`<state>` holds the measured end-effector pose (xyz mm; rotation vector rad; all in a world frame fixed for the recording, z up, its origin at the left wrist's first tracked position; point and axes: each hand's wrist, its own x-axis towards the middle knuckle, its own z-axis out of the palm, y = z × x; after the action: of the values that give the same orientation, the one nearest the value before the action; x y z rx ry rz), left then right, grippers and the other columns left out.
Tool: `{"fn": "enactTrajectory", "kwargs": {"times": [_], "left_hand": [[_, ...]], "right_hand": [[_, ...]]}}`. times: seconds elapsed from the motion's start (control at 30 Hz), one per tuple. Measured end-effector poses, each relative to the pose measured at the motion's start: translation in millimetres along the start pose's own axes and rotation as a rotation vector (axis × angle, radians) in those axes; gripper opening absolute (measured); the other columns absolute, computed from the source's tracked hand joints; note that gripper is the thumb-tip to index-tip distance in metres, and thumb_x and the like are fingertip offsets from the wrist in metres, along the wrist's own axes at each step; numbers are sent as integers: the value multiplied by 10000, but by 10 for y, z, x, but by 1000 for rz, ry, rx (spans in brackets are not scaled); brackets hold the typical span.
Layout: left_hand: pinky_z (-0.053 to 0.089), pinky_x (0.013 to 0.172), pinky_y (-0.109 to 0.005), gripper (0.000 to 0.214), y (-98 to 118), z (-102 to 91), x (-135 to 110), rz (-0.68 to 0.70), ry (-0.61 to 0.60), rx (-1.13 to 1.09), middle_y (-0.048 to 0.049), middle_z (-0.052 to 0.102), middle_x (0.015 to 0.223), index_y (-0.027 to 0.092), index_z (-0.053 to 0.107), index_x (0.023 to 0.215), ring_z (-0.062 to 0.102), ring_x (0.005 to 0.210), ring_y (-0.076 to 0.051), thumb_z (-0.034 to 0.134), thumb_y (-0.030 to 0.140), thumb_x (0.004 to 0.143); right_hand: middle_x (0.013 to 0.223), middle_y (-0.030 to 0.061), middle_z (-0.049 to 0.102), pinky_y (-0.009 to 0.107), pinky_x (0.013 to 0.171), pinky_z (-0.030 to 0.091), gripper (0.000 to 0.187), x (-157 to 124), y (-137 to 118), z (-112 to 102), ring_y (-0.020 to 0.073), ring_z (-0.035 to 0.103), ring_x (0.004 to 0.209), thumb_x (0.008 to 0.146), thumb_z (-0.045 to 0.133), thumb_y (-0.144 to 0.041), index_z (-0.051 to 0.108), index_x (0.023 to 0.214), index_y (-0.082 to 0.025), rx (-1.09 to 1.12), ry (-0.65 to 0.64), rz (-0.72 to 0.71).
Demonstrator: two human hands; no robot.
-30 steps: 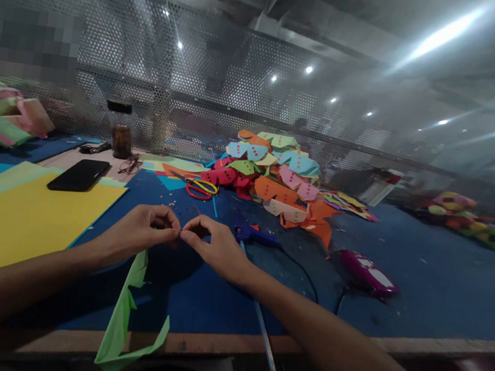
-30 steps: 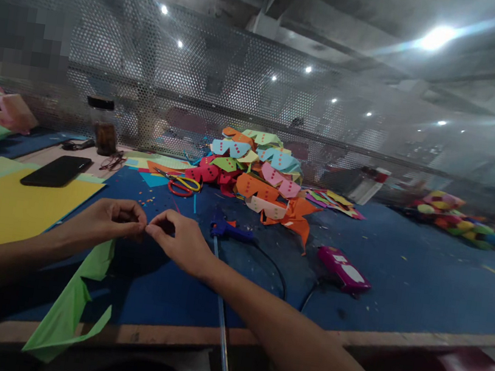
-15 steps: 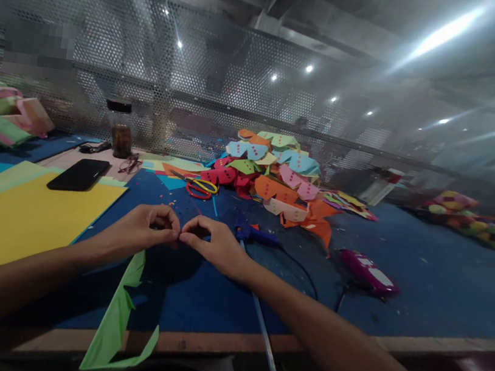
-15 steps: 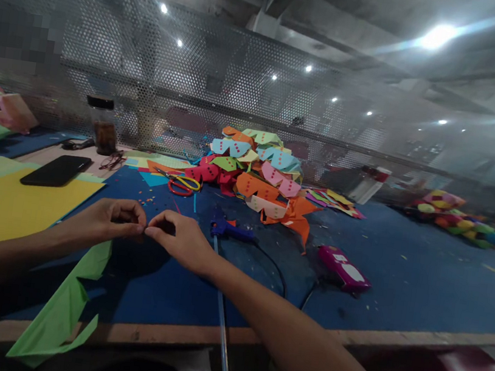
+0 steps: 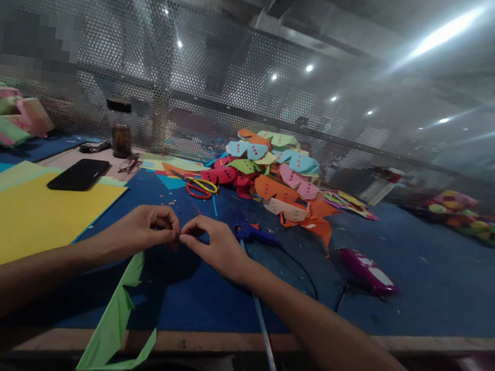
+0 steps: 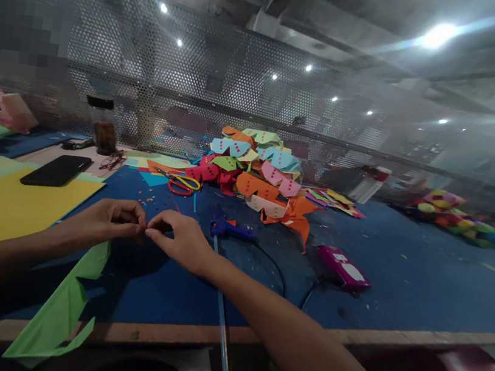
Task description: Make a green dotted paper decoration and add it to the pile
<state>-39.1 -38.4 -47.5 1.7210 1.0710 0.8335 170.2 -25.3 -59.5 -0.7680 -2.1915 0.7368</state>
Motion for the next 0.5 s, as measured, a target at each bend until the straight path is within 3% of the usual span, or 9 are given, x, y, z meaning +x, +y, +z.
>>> {"fn": "enactTrajectory", "kwargs": {"times": [0.5], "left_hand": [[494, 714, -304, 123, 5, 11, -2, 11, -6, -1, -20, 765, 700, 194, 647, 802, 712, 731, -210, 670, 270, 708]], "right_hand": [[899, 19, 698, 266, 781, 496, 48, -13, 13, 15, 148, 645, 823, 897, 645, -148, 665, 926, -180, -126, 5, -48]]}}
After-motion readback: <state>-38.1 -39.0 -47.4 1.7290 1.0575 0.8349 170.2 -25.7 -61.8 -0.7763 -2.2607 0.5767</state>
